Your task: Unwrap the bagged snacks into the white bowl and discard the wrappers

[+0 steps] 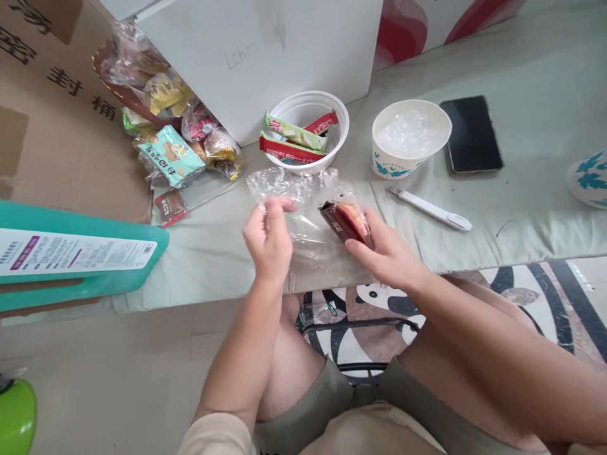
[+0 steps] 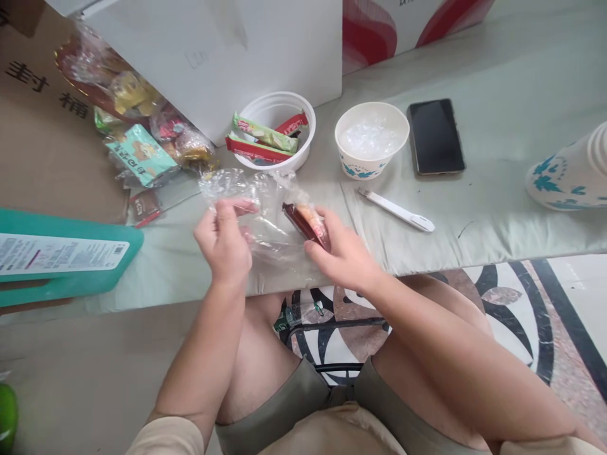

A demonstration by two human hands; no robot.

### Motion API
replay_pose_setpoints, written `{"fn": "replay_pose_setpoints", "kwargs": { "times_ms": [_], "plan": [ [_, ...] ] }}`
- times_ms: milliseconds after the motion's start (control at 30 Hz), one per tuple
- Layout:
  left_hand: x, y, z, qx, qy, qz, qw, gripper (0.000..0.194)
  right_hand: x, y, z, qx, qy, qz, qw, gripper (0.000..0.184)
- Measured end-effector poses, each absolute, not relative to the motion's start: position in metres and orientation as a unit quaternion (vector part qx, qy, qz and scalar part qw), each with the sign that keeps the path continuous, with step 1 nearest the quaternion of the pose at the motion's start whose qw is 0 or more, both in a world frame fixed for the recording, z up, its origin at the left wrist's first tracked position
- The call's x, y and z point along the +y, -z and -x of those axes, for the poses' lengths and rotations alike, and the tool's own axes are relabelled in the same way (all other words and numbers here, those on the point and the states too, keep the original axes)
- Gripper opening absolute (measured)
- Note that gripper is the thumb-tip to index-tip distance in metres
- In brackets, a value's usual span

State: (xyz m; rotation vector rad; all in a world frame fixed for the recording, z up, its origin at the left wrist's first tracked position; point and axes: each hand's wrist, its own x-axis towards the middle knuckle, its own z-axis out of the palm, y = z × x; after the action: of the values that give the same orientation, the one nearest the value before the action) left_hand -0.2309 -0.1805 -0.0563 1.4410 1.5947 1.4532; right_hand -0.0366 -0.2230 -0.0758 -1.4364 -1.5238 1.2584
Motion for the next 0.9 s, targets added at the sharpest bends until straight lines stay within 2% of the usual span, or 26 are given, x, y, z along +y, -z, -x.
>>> {"fn": "replay_pose_setpoints", "kwargs": {
  "times_ms": [100, 167, 233, 333, 400, 533, 733, 833, 900],
  "plan": [
    [-0.172, 0.041, 0.244, 0.576, -0.579, -0.407, 0.409, 0.05, -0.219, 0.073, 0.037, -0.377, -0.718, 0.447, 0.377, 0.058],
    [-0.169, 0.026, 0.252, 0.519, -0.567, -0.367, 0.524, 0.05, -0.217, 0.072, 0.042, -0.263, -0.805, 0.39, 0.361, 0.051],
    [-0.171, 0.01, 0.254, 0.443, -0.557, -0.35, 0.608, 0.051, -0.217, 0.072, 0.05, -0.21, -0.845, 0.347, 0.349, 0.043],
    [-0.179, -0.011, 0.249, 0.35, -0.57, -0.334, 0.664, 0.05, -0.218, 0.076, 0.064, -0.16, -0.888, 0.285, 0.324, 0.038],
    [-0.185, -0.021, 0.243, 0.312, -0.565, -0.332, 0.688, 0.048, -0.218, 0.079, 0.071, -0.129, -0.906, 0.254, 0.312, 0.041],
    [-0.194, -0.03, 0.245, 0.31, -0.597, -0.347, 0.654, 0.047, -0.217, 0.086, 0.076, -0.11, -0.916, 0.242, 0.302, 0.057],
    [-0.188, -0.019, 0.285, 0.339, -0.712, -0.391, 0.475, 0.052, -0.218, 0.087, 0.08, -0.144, -0.873, 0.313, 0.344, 0.047],
    [-0.165, 0.002, 0.303, 0.375, -0.699, -0.364, 0.488, 0.057, -0.215, 0.083, 0.073, -0.185, -0.823, 0.365, 0.394, 0.039],
    [-0.149, 0.02, 0.309, 0.436, -0.64, -0.313, 0.549, 0.055, -0.213, 0.081, 0.063, -0.24, -0.762, 0.408, 0.441, 0.037]
  ]
}}
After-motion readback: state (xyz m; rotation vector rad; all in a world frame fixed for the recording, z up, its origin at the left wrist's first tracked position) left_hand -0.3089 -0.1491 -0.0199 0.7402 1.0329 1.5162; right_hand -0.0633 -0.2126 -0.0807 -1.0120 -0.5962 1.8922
